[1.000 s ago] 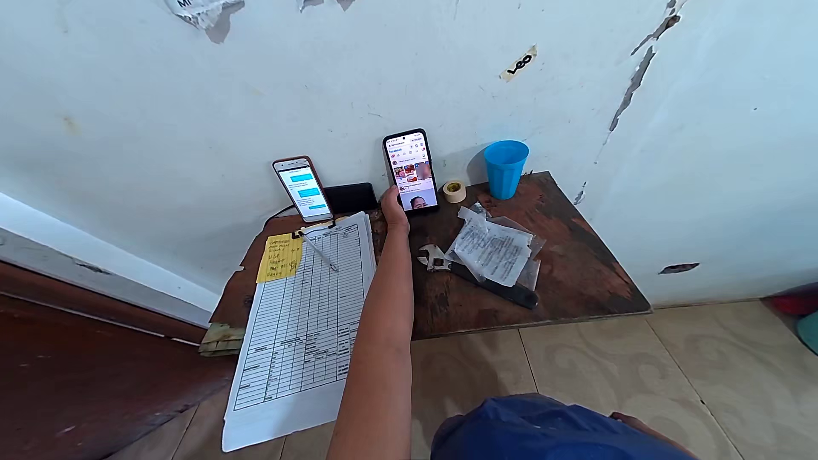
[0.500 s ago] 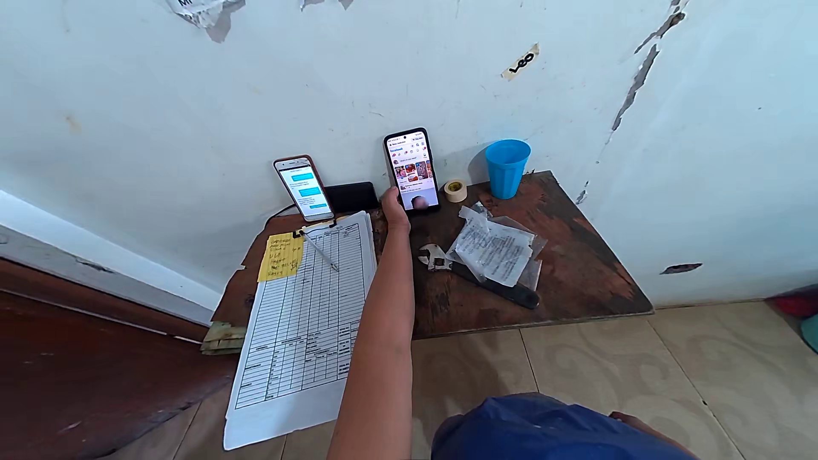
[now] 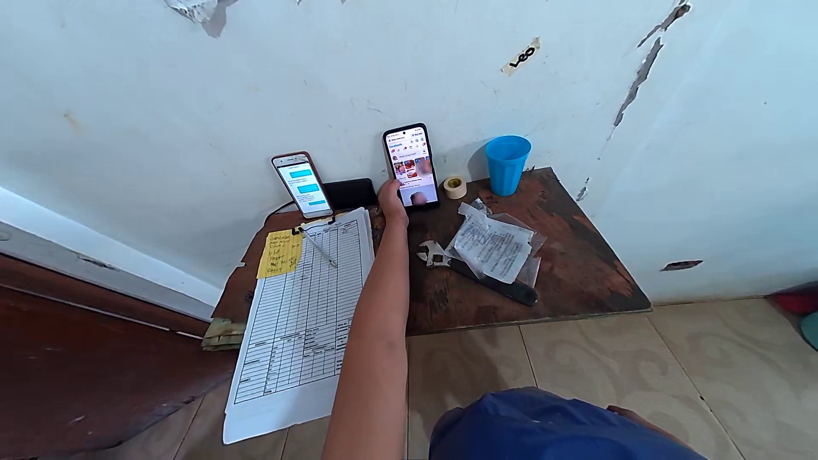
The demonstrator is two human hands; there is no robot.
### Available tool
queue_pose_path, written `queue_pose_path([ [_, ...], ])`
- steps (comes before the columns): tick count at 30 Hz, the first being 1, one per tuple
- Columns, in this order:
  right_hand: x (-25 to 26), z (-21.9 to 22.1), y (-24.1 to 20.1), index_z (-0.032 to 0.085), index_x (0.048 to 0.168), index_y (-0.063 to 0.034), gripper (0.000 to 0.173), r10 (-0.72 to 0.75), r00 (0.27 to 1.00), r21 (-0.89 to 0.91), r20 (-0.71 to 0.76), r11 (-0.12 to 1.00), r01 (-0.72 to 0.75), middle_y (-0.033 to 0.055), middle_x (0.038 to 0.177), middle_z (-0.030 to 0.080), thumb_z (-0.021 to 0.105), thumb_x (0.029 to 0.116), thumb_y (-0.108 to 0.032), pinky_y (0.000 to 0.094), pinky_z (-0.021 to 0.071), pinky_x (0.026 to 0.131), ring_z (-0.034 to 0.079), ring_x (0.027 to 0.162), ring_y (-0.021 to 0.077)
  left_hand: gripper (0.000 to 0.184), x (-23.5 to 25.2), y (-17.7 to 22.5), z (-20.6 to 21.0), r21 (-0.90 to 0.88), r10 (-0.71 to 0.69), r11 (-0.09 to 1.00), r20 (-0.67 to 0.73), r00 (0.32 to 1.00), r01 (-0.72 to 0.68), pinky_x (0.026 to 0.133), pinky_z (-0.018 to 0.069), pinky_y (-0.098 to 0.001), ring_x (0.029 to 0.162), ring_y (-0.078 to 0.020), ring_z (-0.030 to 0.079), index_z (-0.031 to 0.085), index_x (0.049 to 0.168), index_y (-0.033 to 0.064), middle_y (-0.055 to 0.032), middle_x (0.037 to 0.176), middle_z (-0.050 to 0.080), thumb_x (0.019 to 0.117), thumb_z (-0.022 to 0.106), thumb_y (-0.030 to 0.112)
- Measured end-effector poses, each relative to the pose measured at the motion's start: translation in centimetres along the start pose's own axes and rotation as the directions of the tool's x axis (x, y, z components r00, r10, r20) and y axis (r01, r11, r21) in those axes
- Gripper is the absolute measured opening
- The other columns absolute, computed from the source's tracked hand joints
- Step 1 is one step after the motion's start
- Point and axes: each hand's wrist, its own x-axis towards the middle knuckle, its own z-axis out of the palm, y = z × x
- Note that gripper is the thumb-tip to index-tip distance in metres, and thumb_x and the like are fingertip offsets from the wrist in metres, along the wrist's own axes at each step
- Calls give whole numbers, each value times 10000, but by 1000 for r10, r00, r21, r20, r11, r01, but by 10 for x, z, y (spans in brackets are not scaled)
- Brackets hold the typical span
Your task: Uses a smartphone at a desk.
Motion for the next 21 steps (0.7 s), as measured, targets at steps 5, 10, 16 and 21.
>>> queue_pose_path([
  [5,-1,-9,0,568,1398,27,493,-6,1000,-31,-4,1000,6,270,1376,607,699,989,-215,509,406,1139,563,1326,368,214,4,31,12,81,77,994,21,997,-79,828,520,-294,858,-121,607,583,1141,-69,-122,970,621,1019,537,100],
  [10,12,-5,8,582,1389,12,503,-17,1000,-10,-8,1000,17,262,1358,620,715,976,-243,520,426,1120,575,1309,368,352,16,47,29,266,-3,964,-27,1000,10,891,509,-423,952,-240,625,608,1175,-59,-201,1056,650,1036,603,265],
  [16,19,5,17,586,1387,7,472,-15,1000,33,-20,999,15,252,1355,627,701,985,-212,506,432,1121,585,1302,355,383,14,45,31,228,-35,972,-95,995,56,991,451,-481,1133,-287,584,642,1181,-60,-235,1204,629,1068,496,276],
  [21,21,7,32,614,1356,6,446,8,999,17,-38,1000,-8,250,1332,643,710,979,-212,512,444,1113,602,1284,355,493,-4,11,7,94,-57,994,-45,997,61,1120,391,-423,1322,-281,511,514,1378,-88,-268,1434,517,1117,291,265],
])
